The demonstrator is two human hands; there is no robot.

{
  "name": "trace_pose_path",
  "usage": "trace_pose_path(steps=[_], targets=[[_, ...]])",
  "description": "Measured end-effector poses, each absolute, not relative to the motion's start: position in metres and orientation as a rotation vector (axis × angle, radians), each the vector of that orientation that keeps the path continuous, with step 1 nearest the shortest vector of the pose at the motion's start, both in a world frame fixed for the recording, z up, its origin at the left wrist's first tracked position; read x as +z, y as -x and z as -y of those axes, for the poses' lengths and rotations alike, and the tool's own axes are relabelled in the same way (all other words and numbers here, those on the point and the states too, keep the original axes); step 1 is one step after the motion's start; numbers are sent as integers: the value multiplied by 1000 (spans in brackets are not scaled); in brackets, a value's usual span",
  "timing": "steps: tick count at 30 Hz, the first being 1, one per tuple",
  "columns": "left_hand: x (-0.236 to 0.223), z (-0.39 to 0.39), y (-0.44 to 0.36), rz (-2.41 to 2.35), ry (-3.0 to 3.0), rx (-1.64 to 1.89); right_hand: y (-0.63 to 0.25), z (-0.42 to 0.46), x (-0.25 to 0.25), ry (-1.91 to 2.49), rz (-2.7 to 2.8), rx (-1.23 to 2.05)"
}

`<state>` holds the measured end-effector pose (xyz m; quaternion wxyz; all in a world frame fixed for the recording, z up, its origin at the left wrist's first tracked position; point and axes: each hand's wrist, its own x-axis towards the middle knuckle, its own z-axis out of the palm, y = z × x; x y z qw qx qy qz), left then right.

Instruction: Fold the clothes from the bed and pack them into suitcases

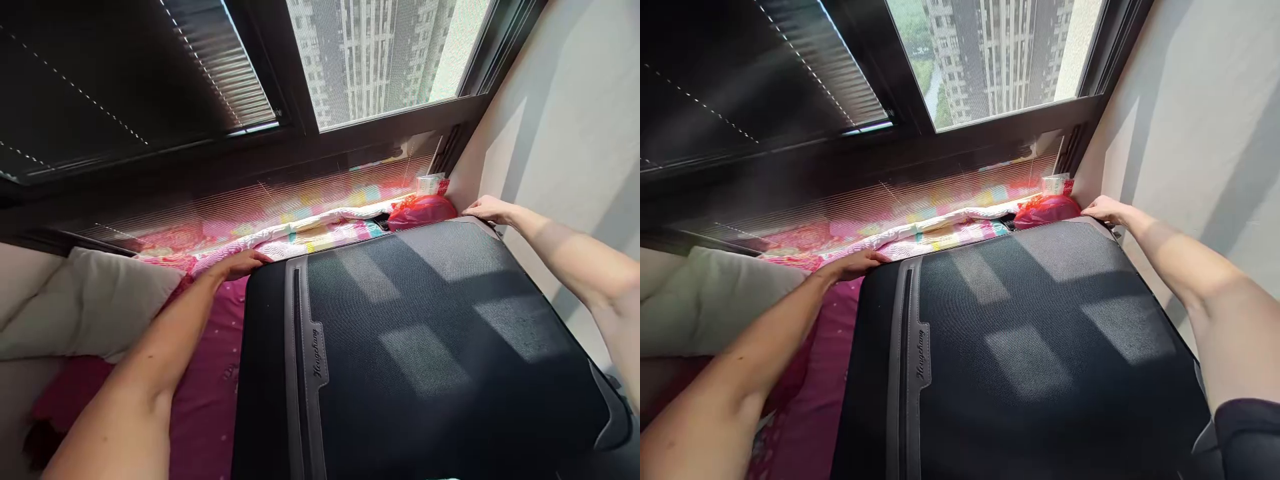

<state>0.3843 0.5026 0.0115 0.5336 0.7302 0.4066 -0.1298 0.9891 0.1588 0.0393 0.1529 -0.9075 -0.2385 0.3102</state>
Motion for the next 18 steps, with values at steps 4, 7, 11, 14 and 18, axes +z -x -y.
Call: trace_pose_path(steps=[4, 7, 11, 14, 18], targets=[[13, -499, -386, -917, -1672, -211, -984, -170, 36, 2588, 541, 912], [16, -494, -390, -982, -1743, -276, -987, -175, 31, 2615, 490, 950], [15, -496, -394, -1033, -1856, -339, -990, -182, 27, 2668, 468, 1014], [7, -506, -395, -997, -1876, -346, -992, -191, 26, 2737, 472, 970], [-5, -516, -409, -1008, -1851, -298, -988, -211, 22, 2840, 571, 793]])
